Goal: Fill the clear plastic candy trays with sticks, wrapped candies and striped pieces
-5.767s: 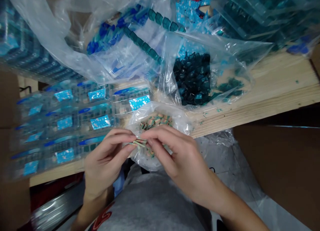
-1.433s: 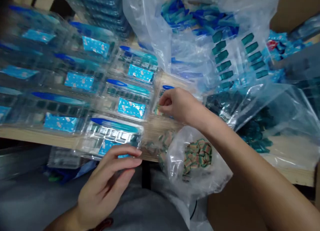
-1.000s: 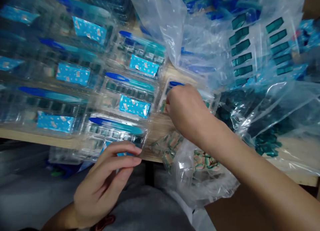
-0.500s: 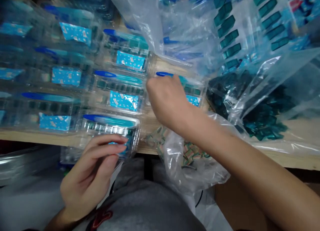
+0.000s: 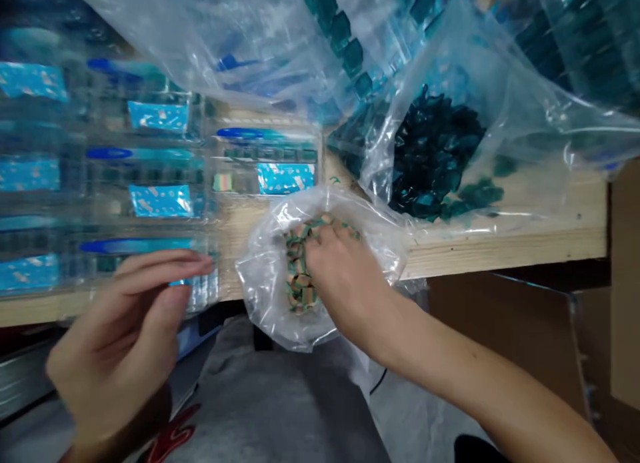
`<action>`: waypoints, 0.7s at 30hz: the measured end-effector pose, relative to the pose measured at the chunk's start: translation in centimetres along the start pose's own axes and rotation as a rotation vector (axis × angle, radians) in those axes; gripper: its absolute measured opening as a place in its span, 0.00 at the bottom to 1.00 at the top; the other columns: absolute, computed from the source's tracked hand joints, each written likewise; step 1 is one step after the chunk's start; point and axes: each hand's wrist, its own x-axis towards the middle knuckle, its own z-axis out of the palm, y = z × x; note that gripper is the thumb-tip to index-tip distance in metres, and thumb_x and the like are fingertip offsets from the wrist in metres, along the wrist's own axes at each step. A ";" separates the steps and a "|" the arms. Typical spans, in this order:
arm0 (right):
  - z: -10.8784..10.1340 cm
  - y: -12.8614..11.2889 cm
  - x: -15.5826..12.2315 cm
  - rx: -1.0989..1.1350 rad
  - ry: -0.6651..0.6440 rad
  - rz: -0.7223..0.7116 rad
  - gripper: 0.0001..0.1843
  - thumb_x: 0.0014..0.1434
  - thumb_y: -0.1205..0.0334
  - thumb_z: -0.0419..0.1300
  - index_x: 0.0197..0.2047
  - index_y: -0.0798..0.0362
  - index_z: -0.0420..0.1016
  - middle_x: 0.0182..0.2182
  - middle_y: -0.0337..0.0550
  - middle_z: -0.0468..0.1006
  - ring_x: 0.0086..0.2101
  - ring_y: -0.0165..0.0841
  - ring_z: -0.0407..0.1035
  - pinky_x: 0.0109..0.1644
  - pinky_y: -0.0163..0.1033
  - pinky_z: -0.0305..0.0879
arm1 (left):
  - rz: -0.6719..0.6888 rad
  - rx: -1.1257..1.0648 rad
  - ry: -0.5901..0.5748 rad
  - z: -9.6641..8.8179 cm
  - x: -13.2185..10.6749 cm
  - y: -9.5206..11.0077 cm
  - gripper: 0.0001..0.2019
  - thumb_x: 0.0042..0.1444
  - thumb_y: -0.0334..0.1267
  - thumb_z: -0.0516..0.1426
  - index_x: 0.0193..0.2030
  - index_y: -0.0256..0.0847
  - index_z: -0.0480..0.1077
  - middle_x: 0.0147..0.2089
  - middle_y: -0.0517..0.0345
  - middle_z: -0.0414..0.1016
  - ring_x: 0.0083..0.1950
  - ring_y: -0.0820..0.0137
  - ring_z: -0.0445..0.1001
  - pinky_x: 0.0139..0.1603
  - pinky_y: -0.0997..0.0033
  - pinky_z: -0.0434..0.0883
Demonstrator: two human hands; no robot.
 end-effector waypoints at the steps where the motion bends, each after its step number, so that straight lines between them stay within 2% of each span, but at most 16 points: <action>1: 0.4 -0.3 0.6 -0.048 -0.041 0.033 0.14 0.58 0.80 0.57 0.46 0.64 0.76 0.45 0.62 0.78 0.45 0.51 0.74 0.45 0.48 0.71 | -0.002 0.006 0.012 0.1 0.1 0.2 0.17 0.63 0.25 0.56 0.53 0.50 0.74 0.47 0.62 0.79 0.52 0.68 0.75 0.51 0.65 0.74; 4: 0.4 -1.0 1.7 -0.109 -0.120 0.108 0.20 0.61 0.82 0.52 0.54 0.68 0.74 0.49 0.67 0.76 0.50 0.54 0.73 0.49 0.52 0.71 | -0.019 0.014 0.050 0.4 0.1 0.5 0.16 0.63 0.26 0.56 0.52 0.50 0.75 0.46 0.62 0.79 0.51 0.68 0.75 0.51 0.64 0.74; 6: 0.2 -1.1 1.8 -0.134 -0.127 0.130 0.22 0.60 0.83 0.50 0.55 0.69 0.74 0.48 0.68 0.77 0.49 0.53 0.73 0.49 0.51 0.72 | -0.043 0.018 0.057 0.6 -0.1 0.6 0.14 0.63 0.27 0.57 0.50 0.48 0.76 0.46 0.61 0.79 0.50 0.68 0.75 0.51 0.65 0.73; 9: 0.1 -0.8 1.7 -0.145 -0.122 0.086 0.23 0.58 0.84 0.51 0.55 0.69 0.74 0.48 0.69 0.77 0.49 0.53 0.74 0.48 0.50 0.73 | -0.071 0.028 0.044 0.7 -0.4 0.5 0.14 0.64 0.27 0.56 0.50 0.48 0.76 0.46 0.62 0.79 0.51 0.68 0.75 0.51 0.65 0.73; 13: 0.3 -0.6 1.7 -0.126 -0.116 0.085 0.25 0.56 0.86 0.52 0.55 0.70 0.75 0.47 0.69 0.78 0.47 0.52 0.75 0.46 0.48 0.73 | -0.056 0.030 0.046 0.7 -0.4 0.4 0.14 0.63 0.26 0.57 0.49 0.48 0.76 0.46 0.63 0.79 0.50 0.69 0.75 0.50 0.66 0.74; 18: 0.0 -0.2 1.4 -0.075 -0.133 0.037 0.20 0.53 0.87 0.53 0.43 0.64 0.80 0.41 0.62 0.81 0.40 0.48 0.78 0.39 0.43 0.71 | -0.079 0.013 0.045 0.6 -0.4 0.3 0.13 0.63 0.29 0.57 0.49 0.51 0.76 0.46 0.65 0.79 0.50 0.68 0.75 0.50 0.64 0.73; 21: -0.2 0.6 0.9 -0.002 -0.138 -0.017 0.14 0.54 0.83 0.56 0.35 0.59 0.78 0.37 0.55 0.82 0.37 0.45 0.77 0.35 0.40 0.68 | -0.081 -0.004 0.056 0.5 -0.5 0.2 0.13 0.63 0.27 0.57 0.48 0.49 0.76 0.45 0.64 0.79 0.50 0.70 0.75 0.51 0.67 0.72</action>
